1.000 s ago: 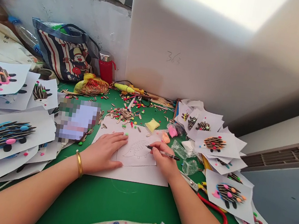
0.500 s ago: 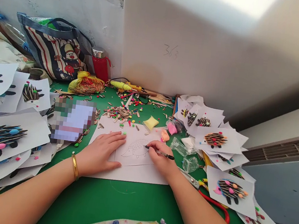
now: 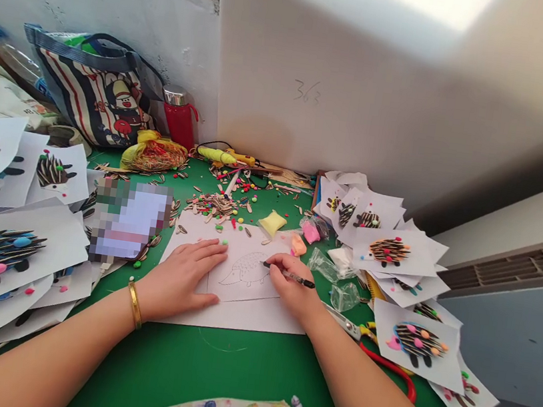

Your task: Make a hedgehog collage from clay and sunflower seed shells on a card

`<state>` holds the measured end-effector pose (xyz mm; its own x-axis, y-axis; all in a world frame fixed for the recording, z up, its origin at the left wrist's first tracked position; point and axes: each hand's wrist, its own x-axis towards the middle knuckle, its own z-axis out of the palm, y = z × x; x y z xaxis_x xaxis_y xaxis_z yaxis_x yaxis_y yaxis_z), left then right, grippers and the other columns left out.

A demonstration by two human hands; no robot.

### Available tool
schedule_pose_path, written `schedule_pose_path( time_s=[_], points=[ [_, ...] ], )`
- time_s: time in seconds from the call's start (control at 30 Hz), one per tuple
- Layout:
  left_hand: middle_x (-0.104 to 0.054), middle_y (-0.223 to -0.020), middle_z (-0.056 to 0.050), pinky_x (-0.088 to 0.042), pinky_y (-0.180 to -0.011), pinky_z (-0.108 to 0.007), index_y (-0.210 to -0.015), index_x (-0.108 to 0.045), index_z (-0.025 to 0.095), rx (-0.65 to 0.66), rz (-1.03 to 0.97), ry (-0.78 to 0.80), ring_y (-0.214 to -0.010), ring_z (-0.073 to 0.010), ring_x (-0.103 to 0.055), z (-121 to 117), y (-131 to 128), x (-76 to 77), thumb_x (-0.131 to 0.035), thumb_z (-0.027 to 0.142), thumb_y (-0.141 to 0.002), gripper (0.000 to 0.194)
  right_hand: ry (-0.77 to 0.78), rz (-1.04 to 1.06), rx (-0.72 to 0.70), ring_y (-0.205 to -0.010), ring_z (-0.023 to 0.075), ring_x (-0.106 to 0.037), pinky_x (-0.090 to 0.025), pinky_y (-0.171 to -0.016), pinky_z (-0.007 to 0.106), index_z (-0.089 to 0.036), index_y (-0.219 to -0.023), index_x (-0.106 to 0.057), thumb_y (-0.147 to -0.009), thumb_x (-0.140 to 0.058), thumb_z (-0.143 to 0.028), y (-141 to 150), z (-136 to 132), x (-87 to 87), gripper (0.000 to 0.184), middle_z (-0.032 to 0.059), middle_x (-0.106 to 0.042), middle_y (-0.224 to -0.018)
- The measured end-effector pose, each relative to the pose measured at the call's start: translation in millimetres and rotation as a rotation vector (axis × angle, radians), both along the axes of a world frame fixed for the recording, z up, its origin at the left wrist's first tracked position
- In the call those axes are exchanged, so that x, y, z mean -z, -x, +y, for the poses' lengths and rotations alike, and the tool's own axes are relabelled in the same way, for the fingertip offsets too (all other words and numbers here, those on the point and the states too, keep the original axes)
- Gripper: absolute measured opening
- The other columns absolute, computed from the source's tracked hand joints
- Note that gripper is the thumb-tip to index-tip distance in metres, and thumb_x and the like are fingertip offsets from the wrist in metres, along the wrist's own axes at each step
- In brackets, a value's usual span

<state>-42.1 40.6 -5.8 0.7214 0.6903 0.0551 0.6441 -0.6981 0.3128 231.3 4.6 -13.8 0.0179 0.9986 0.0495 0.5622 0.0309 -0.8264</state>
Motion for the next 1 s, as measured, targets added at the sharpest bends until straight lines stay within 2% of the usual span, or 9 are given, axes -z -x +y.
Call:
schedule_pose_path(
  time_s=[0.23, 0.43, 0.73, 1.0],
  points=[
    [-0.043, -0.153, -0.008, -0.03, -0.117, -0.049, -0.143, -0.047, 0.025, -0.001, -0.022, 0.003, -0.141, -0.0324, -0.037, 0.3, 0.2, 1.2, -0.067, 0.053, -0.079, 0.072, -0.003, 0.074, 0.045, -0.07, 0.0168, -0.06, -0.047, -0.067, 0.028, -0.022, -0.09, -0.068, -0.083, -0.053, -0.029, -2.8, 0.7, 0.0, 0.019, 0.0003, -0.069, -0.08],
    [-0.043, -0.153, -0.009, -0.03, -0.116, -0.05, -0.142, -0.048, 0.022, -0.001, 0.0, -0.001, -0.142, -0.0323, -0.036, 0.1, -0.1, -0.2, -0.066, 0.053, -0.079, 0.072, -0.019, 0.05, 0.02, -0.081, 0.0182, -0.062, -0.047, -0.075, 0.03, -0.023, -0.093, -0.069, -0.084, -0.054, -0.029, -1.4, 0.2, 0.3, 0.019, 0.0016, -0.071, -0.09],
    [-0.044, -0.152, -0.008, -0.031, -0.116, -0.05, -0.143, -0.048, 0.024, 0.0, -0.022, 0.001, -0.141, -0.0328, -0.037, 0.4, -0.4, 0.6, -0.067, 0.053, -0.079, 0.073, -0.032, 0.069, 0.075, -0.073, 0.0177, -0.061, -0.047, -0.068, 0.029, -0.022, -0.091, -0.068, -0.083, -0.053, -0.028, -4.0, 1.7, 1.9, 0.018, 0.0009, -0.07, -0.084],
    [-0.042, -0.153, -0.008, -0.03, -0.116, -0.049, -0.142, -0.048, 0.023, -0.003, -0.001, -0.002, -0.141, -0.0324, -0.036, 0.4, -0.7, 0.1, -0.066, 0.053, -0.079, 0.072, -0.047, 0.031, 0.056, -0.078, 0.0188, -0.061, -0.046, -0.069, 0.03, -0.022, -0.092, -0.067, -0.083, -0.053, -0.029, -2.7, 1.7, 2.2, 0.018, 0.0018, -0.069, -0.086]
  ],
)
